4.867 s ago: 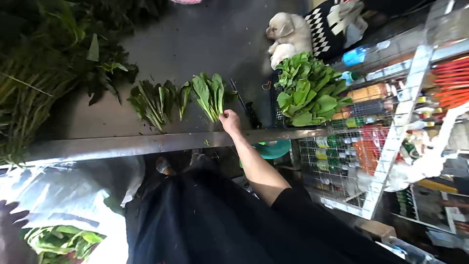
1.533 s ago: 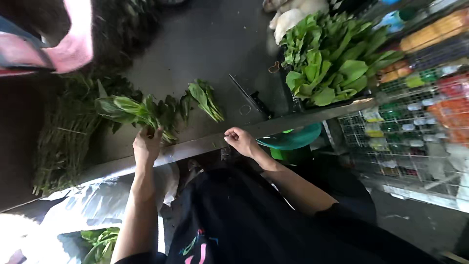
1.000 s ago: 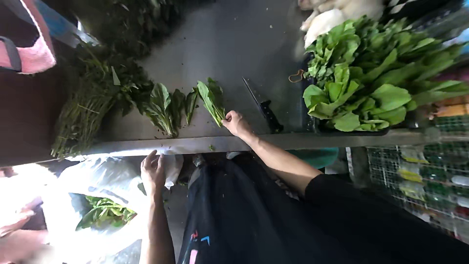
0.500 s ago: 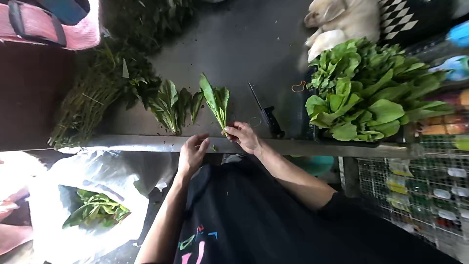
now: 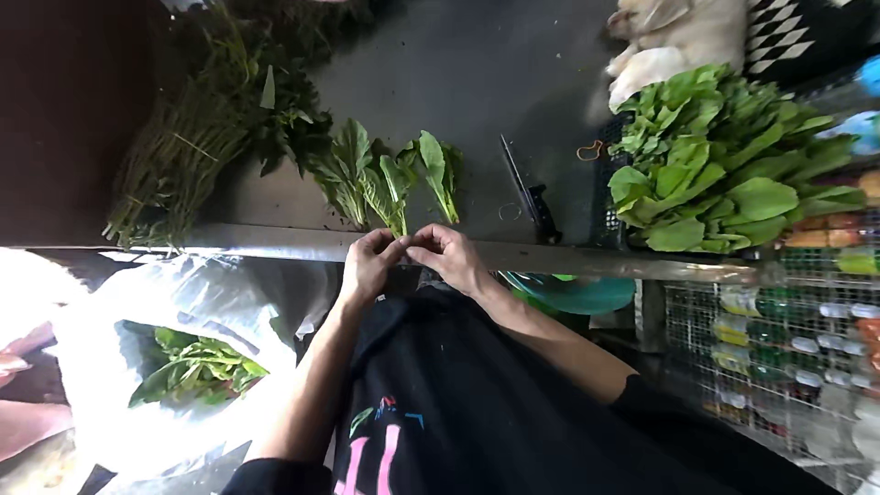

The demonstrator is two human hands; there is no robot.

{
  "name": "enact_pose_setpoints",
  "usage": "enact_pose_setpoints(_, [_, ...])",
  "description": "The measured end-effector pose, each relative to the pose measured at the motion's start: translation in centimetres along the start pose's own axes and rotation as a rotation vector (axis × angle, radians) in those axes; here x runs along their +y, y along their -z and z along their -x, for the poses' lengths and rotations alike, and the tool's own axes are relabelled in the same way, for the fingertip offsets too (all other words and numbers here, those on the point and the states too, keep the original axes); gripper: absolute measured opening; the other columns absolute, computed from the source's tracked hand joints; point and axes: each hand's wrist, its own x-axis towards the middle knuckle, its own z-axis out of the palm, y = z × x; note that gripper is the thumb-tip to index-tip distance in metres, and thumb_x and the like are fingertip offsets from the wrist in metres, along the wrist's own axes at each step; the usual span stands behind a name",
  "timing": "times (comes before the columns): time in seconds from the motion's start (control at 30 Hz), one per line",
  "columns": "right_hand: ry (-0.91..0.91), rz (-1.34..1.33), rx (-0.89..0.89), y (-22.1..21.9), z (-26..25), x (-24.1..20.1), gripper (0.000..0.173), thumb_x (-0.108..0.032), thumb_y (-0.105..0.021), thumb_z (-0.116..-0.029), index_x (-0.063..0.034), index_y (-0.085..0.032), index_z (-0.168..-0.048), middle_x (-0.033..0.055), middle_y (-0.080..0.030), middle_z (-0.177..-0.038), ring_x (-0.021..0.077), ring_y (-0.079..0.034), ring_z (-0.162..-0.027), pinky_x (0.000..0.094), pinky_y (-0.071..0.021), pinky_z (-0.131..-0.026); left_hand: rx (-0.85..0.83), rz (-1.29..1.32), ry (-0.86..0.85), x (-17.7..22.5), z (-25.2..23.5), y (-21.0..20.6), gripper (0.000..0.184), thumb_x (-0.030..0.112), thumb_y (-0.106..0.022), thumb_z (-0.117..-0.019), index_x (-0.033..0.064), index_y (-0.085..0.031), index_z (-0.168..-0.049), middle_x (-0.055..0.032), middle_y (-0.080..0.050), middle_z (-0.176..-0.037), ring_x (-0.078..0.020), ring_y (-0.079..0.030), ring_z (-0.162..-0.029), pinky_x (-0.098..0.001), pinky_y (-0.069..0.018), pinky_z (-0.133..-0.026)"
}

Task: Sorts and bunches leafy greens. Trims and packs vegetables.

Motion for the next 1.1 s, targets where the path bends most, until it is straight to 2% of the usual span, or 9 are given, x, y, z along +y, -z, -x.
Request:
enact_pose_setpoints(0.2, [0.009, -0.033, -0.028, -3.9, -1.0, -0.9, 0.019, -0.021, -0.067, -0.0997, -0.0067, -0.069, -0.112, 0.0048, -0.070, -0.089, 0.0123, -0.066, -0.072, 0.0295, -0.0587, -0.067, -0.092, 0.225, -0.025, -2.2, 1.9, 5.5, 0.014, 0.017, -0.062, -0.1026, 0.0054, -0.070, -0.105, -0.0065, -0.072, -0.090, -0.0135, -0.067, -0.075, -0.0309, -0.0589, -0.069])
enact_pose_setpoints(0.43, [-0.009, -0.059, -0.074, -7.7, -1.9, -2.1, 0.022, -0.021, -0.064, -0.1011, -0.0063, -0.070, -0.116, 0.0056, -0.073, -0.102, 0.0135, -0.069, -0.086, 0.0325, -0.0597, -0.077, -0.263, 0.366, -0.036, -3.7, 3.1, 10.4, 0.018, 0.014, -0.054, -0.1046, 0.0049, -0.069, -0.110, -0.0095, -0.073, -0.100, -0.0163, -0.071, -0.087, -0.0345, -0.0609, -0.080])
enact_pose_setpoints(0.57, [-0.060, -0.202, -0.076, -9.0, -2.5, -2.0, 0.027, -0.019, -0.061, -0.1020, -0.0038, -0.069, -0.123, 0.0088, -0.072, -0.108, 0.0166, -0.069, -0.089, 0.0350, -0.0605, -0.078, -0.434, 0.440, -0.038, -4.5, 3.1, 11.9, 0.023, 0.013, -0.047, -0.1071, 0.0040, -0.067, -0.114, -0.0113, -0.072, -0.106, -0.0167, -0.070, -0.088, -0.0339, -0.0600, -0.080])
enact_pose_setpoints(0.67, [0.040, 0.076, 0.114, -9.6, -3.0, -1.9, 0.025, -0.016, -0.067, -0.0978, -0.0039, -0.063, -0.120, 0.0083, -0.069, -0.103, 0.0153, -0.069, -0.083, 0.0330, -0.0605, -0.074, -0.527, 0.466, -0.053, -4.7, 3.1, 12.4, 0.026, 0.013, -0.044, -0.1070, 0.0036, -0.066, -0.115, -0.0127, -0.072, -0.108, -0.0182, -0.070, -0.091, -0.0342, -0.0598, -0.082])
enact_pose_setpoints(0.73, [0.195, 0.370, 0.262, -9.6, -3.5, -1.6, 0.038, -0.020, -0.078, -0.0910, -0.0008, -0.059, -0.118, 0.0131, -0.067, -0.105, 0.0198, -0.069, -0.087, 0.0355, -0.0607, -0.077, -0.565, 0.470, -0.067, -4.5, 3.3, 12.6, 0.024, 0.013, -0.045, -0.1067, 0.0050, -0.066, -0.116, -0.0105, -0.072, -0.107, -0.0173, -0.070, -0.094, -0.0337, -0.0597, -0.084])
enact_pose_setpoints(0.83, [0.268, 0.496, 0.333, -9.1, -5.1, -1.3, 0.062, -0.026, -0.082, -0.0854, -0.0002, -0.055, -0.134, 0.0216, -0.061, -0.123, 0.0284, -0.065, -0.104, 0.0407, -0.0580, -0.085, -0.612, 0.462, -0.101, -4.5, 3.4, 12.7, 0.024, 0.019, -0.050, -0.1061, 0.0068, -0.068, -0.116, -0.0087, -0.073, -0.107, -0.0146, -0.070, -0.093, -0.0316, -0.0588, -0.084])
enact_pose_setpoints(0.9, [0.234, 0.501, 0.308, -8.5, -6.5, -1.2, 0.060, -0.022, -0.078, -0.0888, -0.0035, -0.056, -0.141, 0.0218, -0.059, -0.131, 0.0295, -0.063, -0.114, 0.0408, -0.0574, -0.090, -0.628, 0.465, -0.102, -4.6, 3.4, 12.6, 0.023, 0.020, -0.052, -0.1058, 0.0068, -0.068, -0.116, -0.0086, -0.074, -0.107, -0.0141, -0.071, -0.093, -0.0313, -0.0590, -0.085])
enact_pose_setpoints(1.0, [0.154, 0.448, 0.232, -6.9, -8.2, -1.3, 0.027, -0.015, -0.070, -0.0949, -0.0011, -0.072, -0.118, 0.0175, -0.067, -0.124, 0.0259, -0.066, -0.114, 0.0415, -0.0549, -0.099, -0.634, 0.495, -0.078, -4.5, 3.5, 12.7, 0.023, 0.023, -0.055, -0.1051, 0.0075, -0.070, -0.114, -0.0088, -0.074, -0.106, -0.0155, -0.072, -0.095, -0.0331, -0.0594, -0.088])
enact_pose_setpoints(1.1, [0.118, 0.469, 0.212, -4.8, -8.6, -1.7, 0.030, -0.028, -0.066, -0.0999, -0.0018, -0.073, -0.113, 0.0148, -0.070, -0.116, 0.0226, -0.070, -0.103, 0.0418, -0.0577, -0.093, -0.608, 0.495, -0.082, -4.3, 3.9, 13.0, 0.023, 0.025, -0.057, -0.1043, 0.0079, -0.070, -0.113, -0.0083, -0.075, -0.105, -0.0153, -0.072, -0.095, -0.0324, -0.0593, -0.086])
